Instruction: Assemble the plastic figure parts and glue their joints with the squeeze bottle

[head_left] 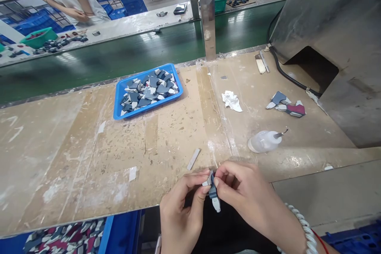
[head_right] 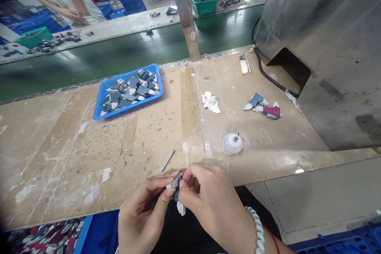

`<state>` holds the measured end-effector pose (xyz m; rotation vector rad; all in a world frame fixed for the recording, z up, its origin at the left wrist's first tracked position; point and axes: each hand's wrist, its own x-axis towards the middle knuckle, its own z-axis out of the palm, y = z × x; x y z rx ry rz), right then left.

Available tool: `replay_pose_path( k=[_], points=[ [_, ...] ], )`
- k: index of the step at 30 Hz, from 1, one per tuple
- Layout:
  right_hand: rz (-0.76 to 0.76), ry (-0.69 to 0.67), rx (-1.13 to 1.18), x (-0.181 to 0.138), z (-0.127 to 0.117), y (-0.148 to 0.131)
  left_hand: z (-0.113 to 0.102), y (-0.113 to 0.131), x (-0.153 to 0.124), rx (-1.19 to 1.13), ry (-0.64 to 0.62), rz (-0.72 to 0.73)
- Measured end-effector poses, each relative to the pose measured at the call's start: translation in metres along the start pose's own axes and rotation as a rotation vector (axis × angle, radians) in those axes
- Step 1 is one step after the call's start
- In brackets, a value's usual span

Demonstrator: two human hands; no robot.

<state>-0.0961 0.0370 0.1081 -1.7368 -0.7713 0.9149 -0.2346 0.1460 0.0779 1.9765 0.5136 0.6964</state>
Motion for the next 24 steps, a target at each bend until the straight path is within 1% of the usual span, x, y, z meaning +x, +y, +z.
replay_pose_path(
  k=[3,8,10,17,19,20,22,24],
  points=[
    [-0.006,0.000,0.011,0.000,-0.003,0.002,-0.001,-0.001,0.001,-0.006,-0.008,0.016],
    [0.009,-0.111,0.115,-0.002,-0.011,0.008,0.000,-0.004,0.006,-0.017,-0.020,0.072],
    [0.008,-0.117,0.150,-0.003,-0.012,0.011,0.000,-0.003,0.007,-0.016,-0.014,0.083],
    [-0.141,-0.128,0.073,-0.013,-0.015,0.021,0.001,0.007,0.009,-0.011,-0.054,0.078],
    [-0.267,-0.089,-0.008,-0.022,-0.012,0.028,0.001,0.006,0.009,-0.010,-0.042,0.079],
    [-0.342,-0.043,-0.079,-0.026,-0.009,0.032,0.001,0.006,0.009,-0.009,-0.038,0.083],
    [-0.472,0.073,-0.272,-0.034,0.001,0.039,0.000,0.003,0.008,0.004,-0.041,0.105],
    [-0.542,0.191,-0.435,-0.038,0.011,0.044,0.000,0.000,0.007,0.047,-0.039,0.149]
  ],
)
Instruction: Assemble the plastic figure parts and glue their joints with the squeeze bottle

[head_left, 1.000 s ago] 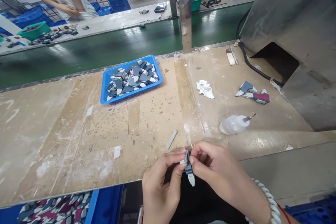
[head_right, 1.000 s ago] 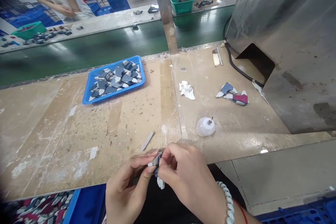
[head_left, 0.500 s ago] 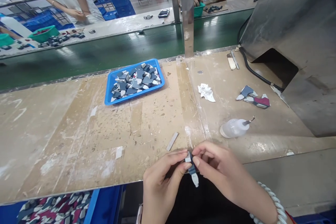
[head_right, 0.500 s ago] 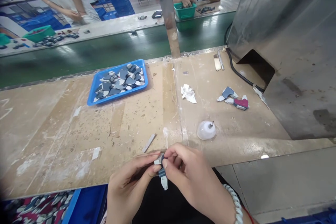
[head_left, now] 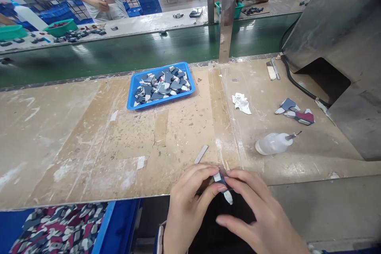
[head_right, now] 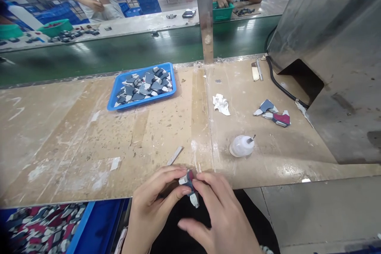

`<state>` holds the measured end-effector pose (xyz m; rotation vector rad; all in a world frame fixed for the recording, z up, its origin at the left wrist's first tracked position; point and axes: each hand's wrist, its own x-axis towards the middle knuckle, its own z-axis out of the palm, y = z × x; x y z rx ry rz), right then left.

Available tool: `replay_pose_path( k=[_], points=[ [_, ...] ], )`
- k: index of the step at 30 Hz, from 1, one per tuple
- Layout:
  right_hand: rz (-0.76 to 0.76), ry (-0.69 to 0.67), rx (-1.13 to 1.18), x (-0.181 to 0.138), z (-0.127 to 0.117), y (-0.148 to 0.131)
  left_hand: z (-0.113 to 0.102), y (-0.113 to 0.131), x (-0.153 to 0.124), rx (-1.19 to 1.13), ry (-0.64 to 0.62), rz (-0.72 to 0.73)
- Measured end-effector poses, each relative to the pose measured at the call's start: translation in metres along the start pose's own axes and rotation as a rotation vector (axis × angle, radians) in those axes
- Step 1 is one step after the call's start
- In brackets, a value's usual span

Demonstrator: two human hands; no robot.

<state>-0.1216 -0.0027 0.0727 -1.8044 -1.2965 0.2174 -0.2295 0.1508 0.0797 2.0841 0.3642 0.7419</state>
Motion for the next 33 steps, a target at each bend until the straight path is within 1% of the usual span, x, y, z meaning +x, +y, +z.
replay_pose_path(
  k=[2,4,7,13,20,24,28,33],
  points=[
    [-0.034,0.082,-0.073,0.000,0.008,-0.003,0.000,-0.002,-0.001,0.081,0.011,0.067],
    [-0.053,0.129,-0.065,0.004,0.011,-0.004,0.000,-0.003,-0.001,0.150,0.014,0.140],
    [-0.061,0.092,-0.039,0.011,0.009,-0.006,0.001,-0.004,0.001,0.193,-0.009,0.207],
    [-0.029,0.058,0.001,0.014,0.003,-0.008,-0.001,-0.005,0.006,0.233,-0.044,0.279],
    [0.048,0.020,0.096,0.011,0.004,-0.007,-0.008,-0.002,0.009,0.247,-0.108,0.312],
    [0.044,0.017,0.088,0.012,0.003,-0.005,-0.008,0.000,0.010,0.249,-0.107,0.288],
    [0.039,0.001,0.064,0.012,0.000,-0.005,-0.007,-0.004,0.014,0.221,-0.099,0.268],
    [0.068,-0.014,0.053,0.013,-0.006,-0.010,-0.015,-0.006,0.022,0.182,-0.181,0.298]
  ],
)
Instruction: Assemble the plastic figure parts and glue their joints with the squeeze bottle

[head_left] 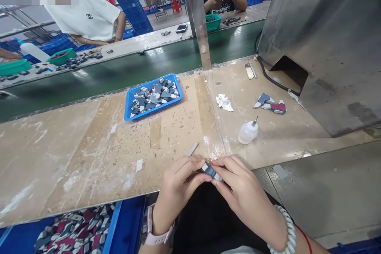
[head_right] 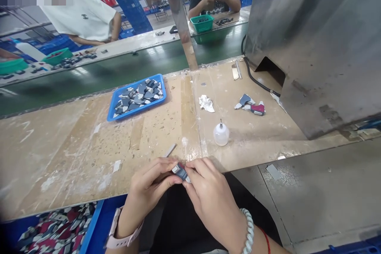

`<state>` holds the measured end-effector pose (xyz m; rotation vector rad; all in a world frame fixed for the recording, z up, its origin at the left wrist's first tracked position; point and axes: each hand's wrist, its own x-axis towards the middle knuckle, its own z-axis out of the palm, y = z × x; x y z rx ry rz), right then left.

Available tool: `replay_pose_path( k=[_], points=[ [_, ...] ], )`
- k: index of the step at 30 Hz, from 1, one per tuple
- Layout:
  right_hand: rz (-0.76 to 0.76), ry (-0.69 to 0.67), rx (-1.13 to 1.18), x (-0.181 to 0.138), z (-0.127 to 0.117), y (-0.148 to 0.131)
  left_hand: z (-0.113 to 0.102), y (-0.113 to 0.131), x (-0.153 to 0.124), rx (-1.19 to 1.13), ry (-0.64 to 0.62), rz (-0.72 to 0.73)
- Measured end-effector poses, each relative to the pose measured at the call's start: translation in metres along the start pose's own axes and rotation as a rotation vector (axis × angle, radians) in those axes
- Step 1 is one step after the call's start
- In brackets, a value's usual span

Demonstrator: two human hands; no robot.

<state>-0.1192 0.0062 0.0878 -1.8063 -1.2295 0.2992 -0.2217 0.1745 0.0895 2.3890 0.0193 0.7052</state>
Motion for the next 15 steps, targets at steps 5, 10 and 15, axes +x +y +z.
replay_pose_path(
  k=[5,10,15],
  points=[
    [0.007,0.016,0.009,0.000,-0.001,-0.001,-0.007,0.003,0.003,0.017,-0.037,0.005],
    [-0.019,0.073,-0.021,-0.002,0.006,-0.001,-0.003,0.013,-0.004,0.038,0.007,-0.097],
    [-0.033,0.145,-0.147,-0.005,0.011,0.001,0.015,0.018,-0.018,0.013,0.173,-0.227]
  ],
)
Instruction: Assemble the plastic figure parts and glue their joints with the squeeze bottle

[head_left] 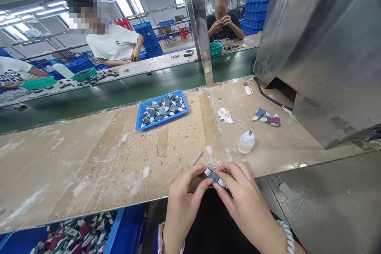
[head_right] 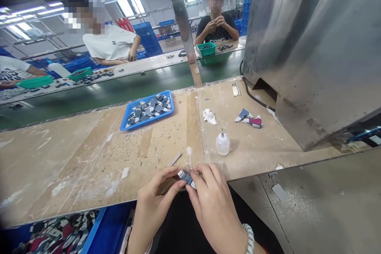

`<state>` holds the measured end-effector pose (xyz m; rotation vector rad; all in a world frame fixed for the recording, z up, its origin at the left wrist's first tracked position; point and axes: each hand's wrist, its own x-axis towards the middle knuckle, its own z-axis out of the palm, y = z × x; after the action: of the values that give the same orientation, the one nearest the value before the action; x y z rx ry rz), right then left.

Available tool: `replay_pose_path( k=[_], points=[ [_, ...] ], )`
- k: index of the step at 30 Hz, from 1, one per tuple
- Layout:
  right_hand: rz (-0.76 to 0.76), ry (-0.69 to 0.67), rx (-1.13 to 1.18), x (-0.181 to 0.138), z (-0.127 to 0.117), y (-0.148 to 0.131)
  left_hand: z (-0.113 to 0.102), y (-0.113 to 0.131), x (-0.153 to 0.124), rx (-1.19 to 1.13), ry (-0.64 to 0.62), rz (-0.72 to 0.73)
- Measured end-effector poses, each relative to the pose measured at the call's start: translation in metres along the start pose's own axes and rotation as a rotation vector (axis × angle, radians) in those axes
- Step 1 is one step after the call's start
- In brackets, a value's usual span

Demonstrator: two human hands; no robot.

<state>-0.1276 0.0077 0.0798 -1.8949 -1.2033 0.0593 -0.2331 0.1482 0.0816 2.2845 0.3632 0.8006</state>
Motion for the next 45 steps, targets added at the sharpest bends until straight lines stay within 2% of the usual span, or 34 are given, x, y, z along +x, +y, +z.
replay_pose_path(
  k=[3,7,12,16,19,23,27,29,30,32,33,34,35,37,40,42,45],
  points=[
    [0.020,-0.025,-0.038,0.000,0.000,0.006,0.009,-0.004,-0.007,-0.017,0.068,-0.015],
    [0.017,-0.063,0.017,0.001,-0.001,0.013,0.014,-0.006,-0.007,0.022,0.120,0.035],
    [0.040,-0.067,0.052,0.001,0.000,0.015,0.015,-0.004,-0.004,0.026,0.129,0.068],
    [0.063,-0.120,0.037,0.004,-0.001,0.018,0.015,-0.002,-0.003,0.046,0.100,0.085],
    [0.065,-0.175,0.026,0.009,-0.005,0.023,0.018,-0.002,-0.002,0.091,0.130,0.117],
    [0.010,-0.213,-0.041,0.015,-0.009,0.026,0.021,-0.003,-0.003,0.139,0.162,0.131],
    [-0.078,-0.171,-0.149,0.007,-0.014,0.024,0.022,-0.004,-0.001,0.130,0.152,0.107],
    [-0.037,-0.042,-0.149,-0.003,-0.020,0.026,0.021,-0.005,0.000,0.124,0.134,0.087],
    [0.015,0.095,-0.122,-0.008,-0.023,0.029,0.021,-0.006,0.000,0.119,0.124,0.080],
    [0.157,0.514,0.006,-0.014,-0.030,0.039,0.020,-0.006,0.001,0.101,0.101,0.061],
    [0.222,0.660,0.093,-0.013,-0.034,0.044,0.020,-0.005,0.001,0.090,0.092,0.050],
    [0.292,0.713,0.152,-0.010,-0.037,0.050,0.019,-0.004,0.001,0.080,0.085,0.040],
    [0.351,0.671,0.171,-0.004,-0.040,0.056,0.019,-0.003,0.001,0.075,0.083,0.030],
    [0.422,0.413,0.113,0.010,-0.043,0.065,0.019,-0.001,0.003,0.084,0.079,0.009],
    [0.376,0.079,0.002,0.024,-0.046,0.072,0.020,0.002,0.006,0.106,0.064,-0.002],
    [0.330,0.021,0.012,0.020,-0.050,0.074,0.021,0.004,0.009,0.117,0.052,-0.007],
    [0.275,0.059,0.050,-0.007,-0.058,0.076,0.023,0.004,0.011,0.142,0.063,-0.001]
  ],
)
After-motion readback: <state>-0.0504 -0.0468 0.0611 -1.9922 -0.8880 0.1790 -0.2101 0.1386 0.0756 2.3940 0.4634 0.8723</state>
